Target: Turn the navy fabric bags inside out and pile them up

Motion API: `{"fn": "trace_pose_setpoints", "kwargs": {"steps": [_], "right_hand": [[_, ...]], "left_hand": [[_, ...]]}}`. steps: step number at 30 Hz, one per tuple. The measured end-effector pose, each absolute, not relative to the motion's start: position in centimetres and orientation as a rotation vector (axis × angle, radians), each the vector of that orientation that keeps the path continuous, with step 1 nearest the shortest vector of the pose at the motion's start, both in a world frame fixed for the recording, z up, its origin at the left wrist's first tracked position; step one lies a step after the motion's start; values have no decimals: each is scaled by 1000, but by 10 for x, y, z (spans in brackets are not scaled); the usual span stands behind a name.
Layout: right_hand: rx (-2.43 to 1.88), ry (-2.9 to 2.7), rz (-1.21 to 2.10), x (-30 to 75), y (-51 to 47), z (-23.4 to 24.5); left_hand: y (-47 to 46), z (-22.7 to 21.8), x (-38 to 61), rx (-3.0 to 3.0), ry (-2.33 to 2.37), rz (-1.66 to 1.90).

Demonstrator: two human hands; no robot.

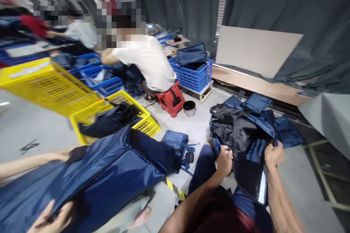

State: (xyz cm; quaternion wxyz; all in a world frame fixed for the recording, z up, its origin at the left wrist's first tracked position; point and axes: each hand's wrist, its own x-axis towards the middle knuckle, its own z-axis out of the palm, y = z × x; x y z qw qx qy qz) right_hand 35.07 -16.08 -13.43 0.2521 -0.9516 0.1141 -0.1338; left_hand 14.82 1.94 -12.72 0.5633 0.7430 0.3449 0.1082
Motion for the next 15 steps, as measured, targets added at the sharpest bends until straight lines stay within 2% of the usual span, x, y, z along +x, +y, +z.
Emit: {"fn": "trace_pose_setpoints", "kwargs": {"steps": [3, 7, 10, 15], "right_hand": [[-2542, 279, -454, 356, -177, -57], [-2531, -213, -685, 355, -175, 32], [-2542, -519, -718, 343, -155, 68], [-2525, -780, -728, 300, -119, 100]], "left_hand": [[25, -103, 138, 1817, 696, 389], [16, -55, 153, 2111, 218, 692], [6, -27, 189, 2279, -160, 777], [17, -20, 254, 2371, -195, 745]]}}
